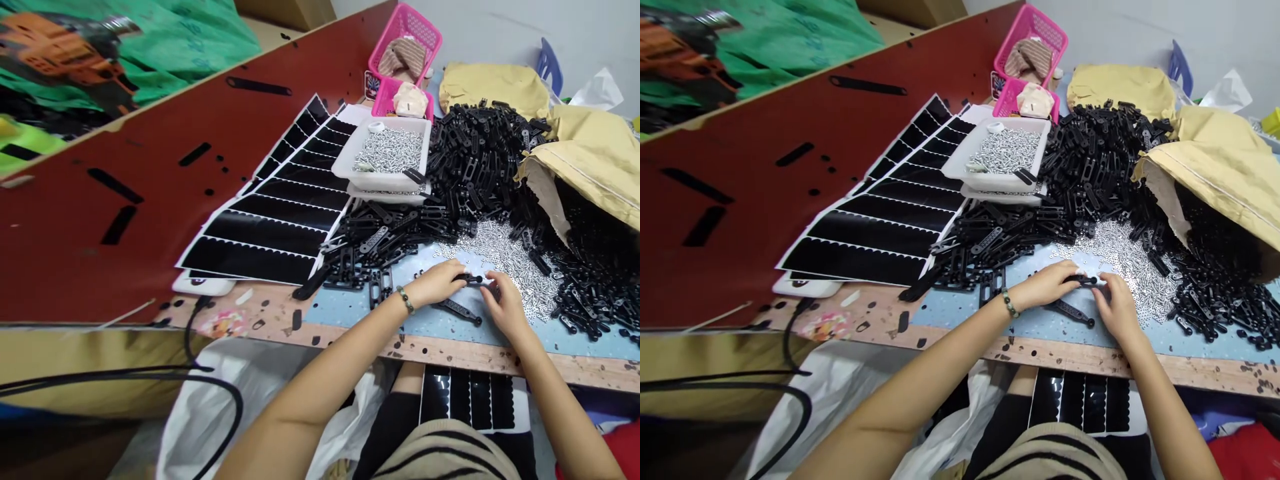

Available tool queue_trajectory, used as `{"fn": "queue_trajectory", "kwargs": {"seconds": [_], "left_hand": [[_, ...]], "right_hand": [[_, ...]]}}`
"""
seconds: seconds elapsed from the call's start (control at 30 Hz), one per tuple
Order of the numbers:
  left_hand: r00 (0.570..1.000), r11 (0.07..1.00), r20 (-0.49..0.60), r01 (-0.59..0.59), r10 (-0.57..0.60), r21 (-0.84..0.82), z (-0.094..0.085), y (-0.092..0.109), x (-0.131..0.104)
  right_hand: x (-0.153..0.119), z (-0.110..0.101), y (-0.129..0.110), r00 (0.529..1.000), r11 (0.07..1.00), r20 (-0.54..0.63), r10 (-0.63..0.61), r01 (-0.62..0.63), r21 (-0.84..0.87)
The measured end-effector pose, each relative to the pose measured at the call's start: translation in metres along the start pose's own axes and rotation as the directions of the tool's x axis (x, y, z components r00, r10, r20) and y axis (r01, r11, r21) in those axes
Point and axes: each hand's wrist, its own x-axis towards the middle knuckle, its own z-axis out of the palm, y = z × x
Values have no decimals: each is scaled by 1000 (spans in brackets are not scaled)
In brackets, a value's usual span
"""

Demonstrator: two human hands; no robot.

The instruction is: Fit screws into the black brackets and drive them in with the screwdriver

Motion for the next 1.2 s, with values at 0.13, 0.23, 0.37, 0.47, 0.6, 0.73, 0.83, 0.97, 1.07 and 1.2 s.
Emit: {"fn": "queue_trajectory", "kwargs": {"seconds": [0.13,0.23,0.37,0.47,0.6,0.73,0.83,0.97,1.07,1.2], "left_hand": [[996,996,48,-74,71,56,6,0,1],[994,992,65,-93,88,87,6,-4,-4],[992,988,80,-104,95,118,-1,-11,-8],[990,987,97,-117,107,109,-7,-13,-6],[981,984,142,-145,130,99,-5,-7,-10],[977,981,166,-154,134,114,-1,8,-24],[986,989,119,-126,116,77,-6,14,-35],[986,950,-112,83,-121,-300,-19,14,-29],[924,686,-99,200,-370,-699,-18,15,-1],[873,412,-2,228,-487,-882,-5,17,33]], "right_hand": [[-7,6,2,996,997,55,-75,75,-3],[-6,15,2,995,995,37,-94,95,-34],[-5,21,-2,992,992,36,-122,123,-23],[-6,16,-5,992,995,76,-99,100,-11],[16,9,0,998,1000,61,-7,7,8],[79,27,5,971,988,-194,141,-150,-31],[121,42,7,971,982,-171,169,-181,-61],[118,37,8,959,976,-195,205,-216,-37],[77,27,-5,958,986,-247,148,-163,-40],[39,1,-13,997,999,-80,-12,16,52]]}}
